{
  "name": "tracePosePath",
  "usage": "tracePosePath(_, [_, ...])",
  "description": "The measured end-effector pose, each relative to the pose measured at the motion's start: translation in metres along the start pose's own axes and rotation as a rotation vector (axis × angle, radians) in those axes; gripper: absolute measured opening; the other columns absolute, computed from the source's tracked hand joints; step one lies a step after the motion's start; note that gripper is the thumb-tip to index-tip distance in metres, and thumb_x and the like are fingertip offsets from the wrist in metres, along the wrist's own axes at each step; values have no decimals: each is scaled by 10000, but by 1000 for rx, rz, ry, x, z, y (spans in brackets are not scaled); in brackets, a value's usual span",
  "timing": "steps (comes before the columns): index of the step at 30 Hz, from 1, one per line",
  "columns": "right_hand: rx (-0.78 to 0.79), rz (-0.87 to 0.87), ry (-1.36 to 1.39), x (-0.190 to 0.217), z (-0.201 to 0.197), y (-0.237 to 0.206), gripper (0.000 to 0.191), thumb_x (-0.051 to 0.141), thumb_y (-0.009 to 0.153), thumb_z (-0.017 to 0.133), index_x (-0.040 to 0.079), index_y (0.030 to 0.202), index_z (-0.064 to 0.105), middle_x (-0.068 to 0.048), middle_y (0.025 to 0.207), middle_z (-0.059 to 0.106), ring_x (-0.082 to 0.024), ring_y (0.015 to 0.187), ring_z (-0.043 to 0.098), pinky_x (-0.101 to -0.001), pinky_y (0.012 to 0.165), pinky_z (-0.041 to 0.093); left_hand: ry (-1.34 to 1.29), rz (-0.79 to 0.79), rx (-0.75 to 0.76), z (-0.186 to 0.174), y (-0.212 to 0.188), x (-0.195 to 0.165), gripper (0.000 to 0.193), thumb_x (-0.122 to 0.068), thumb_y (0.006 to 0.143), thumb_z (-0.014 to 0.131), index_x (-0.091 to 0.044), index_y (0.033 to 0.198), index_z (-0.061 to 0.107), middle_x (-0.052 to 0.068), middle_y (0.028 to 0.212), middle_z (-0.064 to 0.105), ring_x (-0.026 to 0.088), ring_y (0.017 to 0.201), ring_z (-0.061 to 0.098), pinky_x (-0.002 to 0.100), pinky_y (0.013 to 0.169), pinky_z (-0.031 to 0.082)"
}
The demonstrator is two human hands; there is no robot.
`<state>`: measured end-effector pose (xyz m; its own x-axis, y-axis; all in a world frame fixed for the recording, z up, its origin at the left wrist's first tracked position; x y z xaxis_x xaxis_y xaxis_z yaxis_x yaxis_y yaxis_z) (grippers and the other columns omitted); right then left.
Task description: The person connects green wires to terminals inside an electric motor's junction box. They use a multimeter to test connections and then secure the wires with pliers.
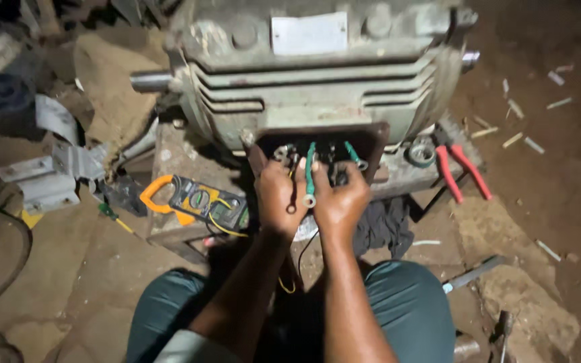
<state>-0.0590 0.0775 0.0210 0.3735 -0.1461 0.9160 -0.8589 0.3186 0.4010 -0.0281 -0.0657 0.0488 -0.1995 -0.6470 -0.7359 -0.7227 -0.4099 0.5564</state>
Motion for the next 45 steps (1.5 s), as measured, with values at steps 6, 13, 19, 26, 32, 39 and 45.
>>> tracePosePath(6, [74, -25, 54, 7, -8, 1, 195, 136, 830, 827, -20, 857, 713, -72, 722, 708, -92, 652, 605, -295, 615, 520, 29, 19, -51, -6, 2, -9, 214, -169, 925, 688, 39, 883, 658, 262, 792, 697, 485, 814, 684, 525, 777, 550])
tracePosePath(13, [90, -19, 59, 1, -8, -5, 184, 145, 847, 811, -9, 914, 737, -79, 753, 735, -102, 678, 627, -302, 643, 532, 71, 30, -36, -5, 2, -5, 285, -213, 940, 699, 49, 865, 616, 301, 744, 653, 504, 772, 679, 558, 672, 532])
tracePosePath(19, [91, -6, 87, 0, -3, -7, 168, 159, 877, 783, 18, 968, 772, -76, 812, 779, -97, 718, 678, -289, 689, 551, -5, -68, -36, -14, -9, -10, 249, -228, 931, 675, 21, 922, 659, 266, 796, 696, 461, 761, 700, 516, 650, 540])
tracePosePath(26, [100, 7, -29, 10, -4, 1, 237, 216, 846, 826, -7, 872, 751, -109, 657, 696, -113, 564, 552, -330, 558, 495, -139, 25, 27, -13, -14, -30, 229, -207, 948, 626, -21, 1015, 743, 207, 797, 695, 394, 759, 678, 433, 699, 544])
tracePosePath(32, [103, 52, -101, 13, -5, 6, 299, 267, 826, 856, -6, 792, 738, -96, 531, 583, -117, 489, 462, -349, 491, 432, -112, 154, 6, -9, -6, -39, 330, -221, 1011, 565, -35, 779, 708, 157, 642, 660, 349, 629, 646, 584, 1211, 197])
tracePosePath(39, [199, -50, -68, 11, -17, 12, 194, 158, 814, 823, -9, 875, 745, -27, 691, 682, -69, 608, 575, -269, 573, 484, 37, 82, 64, 5, 0, -33, 418, -298, 1010, 578, -42, 707, 712, 183, 652, 665, 394, 644, 659, 490, 775, 509])
tracePosePath(45, [242, -68, 71, 28, -68, 30, 176, 80, 884, 775, 11, 1043, 743, -33, 906, 699, -100, 821, 608, -268, 760, 509, 126, -5, 42, 7, 3, -32, 414, -350, 995, 607, -53, 726, 712, 206, 698, 678, 427, 680, 672, 511, 616, 509])
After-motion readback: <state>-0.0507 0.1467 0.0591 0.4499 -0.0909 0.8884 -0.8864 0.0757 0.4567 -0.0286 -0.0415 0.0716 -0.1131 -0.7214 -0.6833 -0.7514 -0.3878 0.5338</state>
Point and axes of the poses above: each hand's wrist, its own y-axis towards the middle knuckle, its own z-axis out of the palm, x = y × z, the point moved 7 cm from there along y, towards the middle knuckle
